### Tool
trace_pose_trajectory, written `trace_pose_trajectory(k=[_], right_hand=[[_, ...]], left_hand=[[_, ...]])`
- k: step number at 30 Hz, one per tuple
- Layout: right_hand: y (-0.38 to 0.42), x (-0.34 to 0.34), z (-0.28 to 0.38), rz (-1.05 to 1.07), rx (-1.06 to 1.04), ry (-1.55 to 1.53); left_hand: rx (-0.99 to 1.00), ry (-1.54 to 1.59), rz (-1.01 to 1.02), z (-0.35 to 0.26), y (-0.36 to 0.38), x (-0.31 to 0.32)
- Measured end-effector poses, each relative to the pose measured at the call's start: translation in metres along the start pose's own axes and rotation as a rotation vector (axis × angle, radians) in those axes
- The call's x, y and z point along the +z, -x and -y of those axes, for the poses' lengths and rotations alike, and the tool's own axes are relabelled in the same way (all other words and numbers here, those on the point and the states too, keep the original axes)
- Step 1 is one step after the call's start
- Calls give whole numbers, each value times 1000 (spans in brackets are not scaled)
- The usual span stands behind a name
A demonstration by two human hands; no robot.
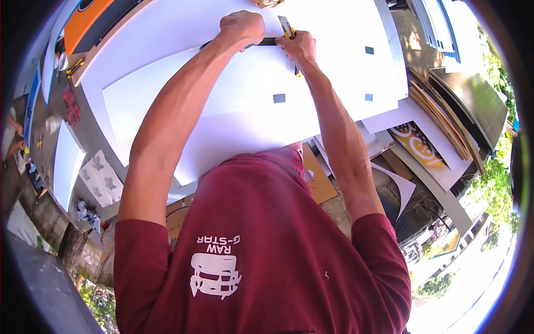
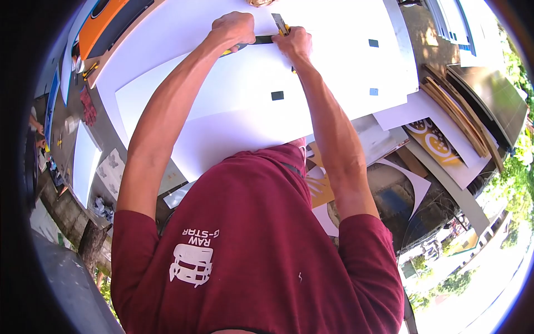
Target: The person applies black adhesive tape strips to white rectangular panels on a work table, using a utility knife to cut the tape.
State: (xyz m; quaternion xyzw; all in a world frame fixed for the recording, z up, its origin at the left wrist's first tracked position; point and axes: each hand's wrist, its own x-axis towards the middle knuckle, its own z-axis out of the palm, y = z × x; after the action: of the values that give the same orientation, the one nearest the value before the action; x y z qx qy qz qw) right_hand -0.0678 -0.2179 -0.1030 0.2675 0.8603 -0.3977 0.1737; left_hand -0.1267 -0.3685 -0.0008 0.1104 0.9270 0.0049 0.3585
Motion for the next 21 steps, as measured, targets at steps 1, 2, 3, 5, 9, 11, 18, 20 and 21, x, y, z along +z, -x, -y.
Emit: trace_pose_trajectory(k=[1, 2, 3, 5, 9, 11, 18, 20, 21], right_hand=[[0, 0, 0, -5, 6, 2], [0, 0, 0, -10, 12, 4], [0, 1, 1, -14, 17, 6], [2, 1, 2, -24, 10, 18], [10, -2, 10, -54, -3, 57], [18, -1, 15, -106, -26, 103], [24, 7, 13, -155, -36, 67], [26, 2, 13, -130, -57, 81], [27, 1, 12, -118, -66, 88]], left_hand=[[-5, -9, -2, 0, -3, 3], [-10, -18, -4, 0, -6, 5], [-15, -26, -7, -1, -5, 4], [-16, -5, 2, -2, -3, 3], [-8, 14, 26, -2, -2, 0], [-9, 18, 4, -2, -2, 2], [29, 33, -44, 1, 6, 3], [21, 34, -40, 1, 3, 3], [18, 34, -36, 1, 3, 4]])
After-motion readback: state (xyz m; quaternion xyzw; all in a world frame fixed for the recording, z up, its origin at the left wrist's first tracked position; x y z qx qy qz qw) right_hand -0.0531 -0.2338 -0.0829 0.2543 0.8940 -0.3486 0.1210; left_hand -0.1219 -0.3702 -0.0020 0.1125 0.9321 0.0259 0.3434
